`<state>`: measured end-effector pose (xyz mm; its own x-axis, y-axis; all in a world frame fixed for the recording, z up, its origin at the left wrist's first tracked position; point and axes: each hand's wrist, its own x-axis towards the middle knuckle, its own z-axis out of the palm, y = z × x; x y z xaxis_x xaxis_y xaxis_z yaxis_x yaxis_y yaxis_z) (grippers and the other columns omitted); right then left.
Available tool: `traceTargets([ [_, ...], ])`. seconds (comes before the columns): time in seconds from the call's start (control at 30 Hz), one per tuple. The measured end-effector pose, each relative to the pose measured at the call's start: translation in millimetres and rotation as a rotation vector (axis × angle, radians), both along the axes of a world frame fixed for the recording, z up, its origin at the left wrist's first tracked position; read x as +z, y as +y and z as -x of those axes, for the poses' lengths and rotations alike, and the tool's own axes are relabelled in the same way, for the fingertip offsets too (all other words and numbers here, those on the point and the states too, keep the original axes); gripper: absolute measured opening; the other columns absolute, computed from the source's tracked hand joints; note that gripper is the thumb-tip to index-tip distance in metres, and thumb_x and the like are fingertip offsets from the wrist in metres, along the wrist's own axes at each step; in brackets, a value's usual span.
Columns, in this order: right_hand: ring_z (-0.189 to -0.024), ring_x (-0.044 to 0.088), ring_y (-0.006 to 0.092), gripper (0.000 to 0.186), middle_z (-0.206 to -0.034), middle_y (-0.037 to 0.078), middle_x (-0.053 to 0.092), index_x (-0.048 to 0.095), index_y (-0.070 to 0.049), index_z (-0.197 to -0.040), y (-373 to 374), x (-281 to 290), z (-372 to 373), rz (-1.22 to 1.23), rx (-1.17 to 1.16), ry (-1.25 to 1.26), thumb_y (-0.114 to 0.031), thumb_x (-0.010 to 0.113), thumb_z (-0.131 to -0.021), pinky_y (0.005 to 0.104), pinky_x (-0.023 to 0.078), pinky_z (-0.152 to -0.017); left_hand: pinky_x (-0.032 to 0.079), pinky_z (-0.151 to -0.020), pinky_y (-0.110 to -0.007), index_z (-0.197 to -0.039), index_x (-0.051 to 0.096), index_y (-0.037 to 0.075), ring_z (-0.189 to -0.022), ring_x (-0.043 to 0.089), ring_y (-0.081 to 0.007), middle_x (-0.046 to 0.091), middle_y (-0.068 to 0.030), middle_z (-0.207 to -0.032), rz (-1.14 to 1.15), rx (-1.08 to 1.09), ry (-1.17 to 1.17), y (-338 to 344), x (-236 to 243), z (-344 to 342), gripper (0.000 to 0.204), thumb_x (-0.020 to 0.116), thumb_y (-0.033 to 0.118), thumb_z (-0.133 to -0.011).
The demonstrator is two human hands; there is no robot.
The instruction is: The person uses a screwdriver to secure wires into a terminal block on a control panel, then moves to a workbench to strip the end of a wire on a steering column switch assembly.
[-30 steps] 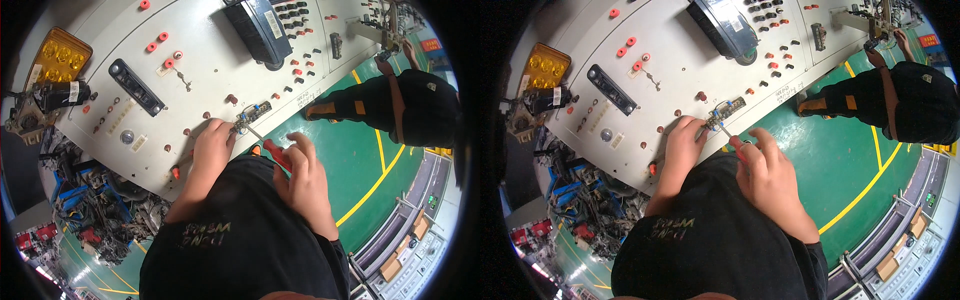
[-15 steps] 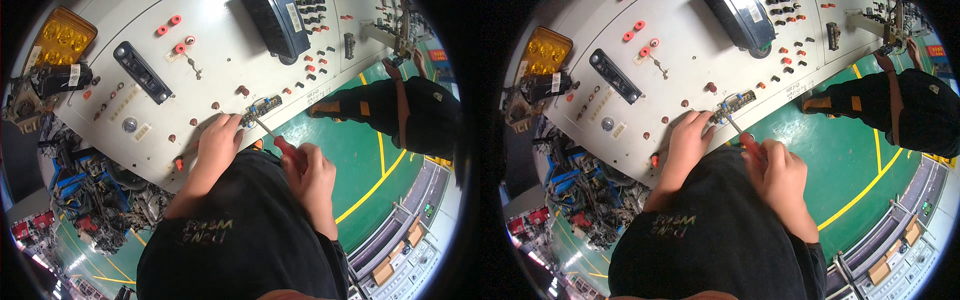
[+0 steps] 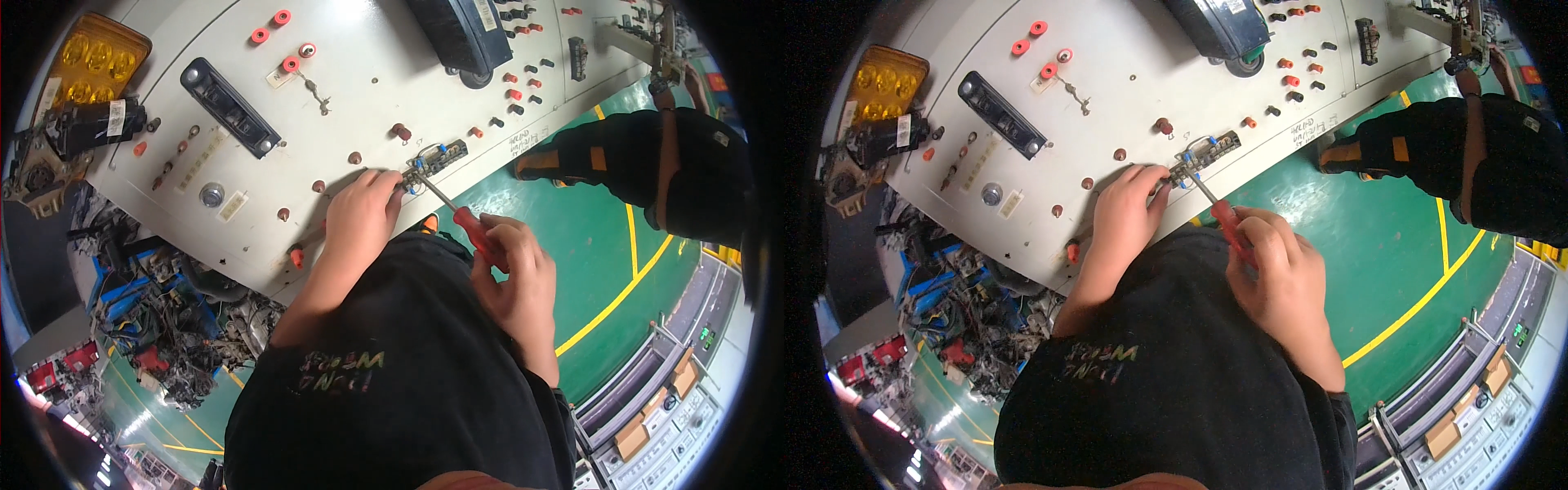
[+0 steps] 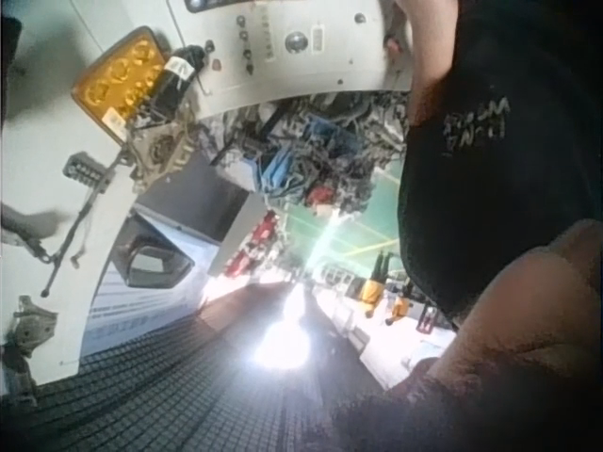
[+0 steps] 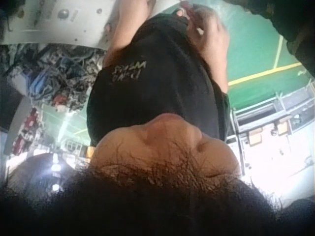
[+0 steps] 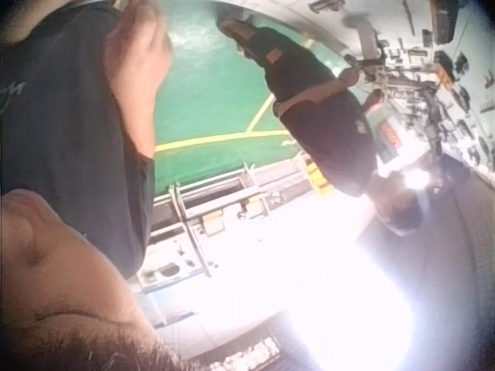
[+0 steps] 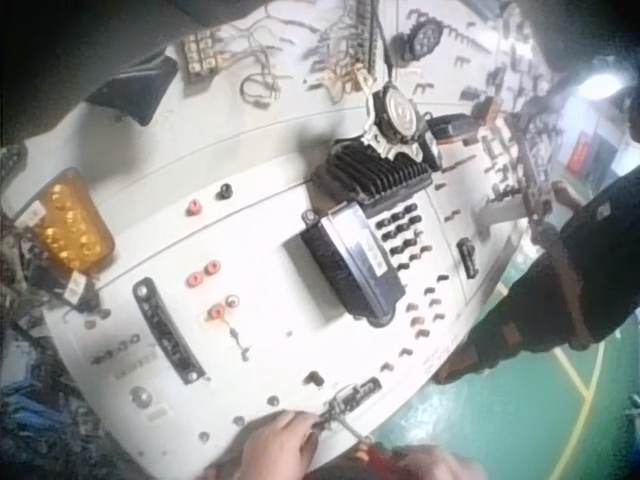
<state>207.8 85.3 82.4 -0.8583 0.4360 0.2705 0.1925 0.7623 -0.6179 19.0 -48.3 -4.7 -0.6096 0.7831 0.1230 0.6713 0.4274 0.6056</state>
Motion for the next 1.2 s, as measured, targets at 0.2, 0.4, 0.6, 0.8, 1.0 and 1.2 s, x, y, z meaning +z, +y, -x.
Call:
traceTargets([
  [0.2, -0.078, 0.071, 0.0337, 0.044, -0.107, 0.015, 0.071, 0.057, -0.004, -0.112, -2.4, -3.7, -3.9, -0.021, -0.042, -0.046, -0.004, 0.085, -0.077, 0.0404, 0.057, -0.066, 0.055, -0.067, -0.039, -0.099, 0.069, 0.007, -0.077, 0.071, -0.029, 0.071, -0.0083, -0.092, -0.011, 0.056, -0.032, 4.2, -0.7, -0.1, 0.013, 0.076, 0.007, -0.089],
  [0.4, -0.073, 0.07, 0.0329, 0.04, -0.106, 0.018, 0.069, 0.057, -0.001, -0.111, 1.2, -0.3, -5.4, 0.009, -0.084, -0.112, -0.008, 0.083, -0.082, 0.0391, 0.055, -0.064, 0.053, -0.063, -0.034, -0.098, 0.068, 0.006, -0.07, 0.067, -0.0256, 0.069, -0.0086, -0.088, -0.057, 0.076, -0.04, 3.9, 0.1, 2.6, 0.012, 0.073, 0.001, -0.088],
  [0.6, -0.082, 0.073, 0.0334, 0.031, -0.115, 0.021, 0.071, 0.056, -0.001, -0.114, 5.7, -5.6, -1.0, 0.148, -0.107, 0.018, -0.003, 0.073, -0.089, 0.0364, 0.059, -0.072, 0.045, -0.062, -0.021, -0.093, 0.061, -0.001, -0.069, 0.055, -0.0039, 0.066, -0.0025, -0.089, -0.244, 0.031, -0.595, -30.2, 7.6, 3.6, 0.012, 0.064, -0.011, -0.088],
  [0.8, -0.073, 0.07, 0.0339, 0.037, -0.091, 0.018, 0.072, 0.06, 0.0, -0.097, 12.7, 7.3, -7.4, 0.078, -0.198, -0.197, -0.028, 0.083, -0.092, 0.0386, 0.054, -0.068, 0.045, -0.061, -0.022, -0.093, 0.061, -0.001, -0.066, 0.055, -0.0055, 0.068, -0.0056, -0.091, -0.194, -0.054, -0.627, -45.0, 7.2, 0.6, 0.015, 0.067, -0.012, -0.085],
  [1.0, -0.093, 0.073, 0.0358, 0.025, -0.114, 0.022, 0.07, 0.063, -0.002, -0.113, 8.3, -10.9, 5.4, -0.056, -0.205, 0.023, -0.014, 0.077, -0.096, 0.0407, 0.06, -0.077, 0.043, -0.055, -0.024, -0.095, 0.062, 0.003, -0.058, 0.053, -0.0087, 0.068, -0.0049, -0.092, -0.284, -0.072, -0.573, -37.2, 3.8, 11.1, 0.02, 0.072, -0.011, -0.083],
  [1.2, -0.092, 0.074, 0.035, 0.036, -0.12, 0.022, 0.068, 0.058, -0.006, -0.115, 2.0, 5.8, 0.1, 0.026, -0.047, -0.093, -0.001, 0.078, -0.086, 0.0399, 0.06, -0.073, 0.043, -0.056, -0.024, -0.094, 0.063, 0.003, -0.059, 0.053, -0.0087, 0.066, -0.004, -0.089, -0.318, -0.023, -0.702, -38.8, -3.2, 15.9, 0.022, 0.072, -0.012, -0.081],
])
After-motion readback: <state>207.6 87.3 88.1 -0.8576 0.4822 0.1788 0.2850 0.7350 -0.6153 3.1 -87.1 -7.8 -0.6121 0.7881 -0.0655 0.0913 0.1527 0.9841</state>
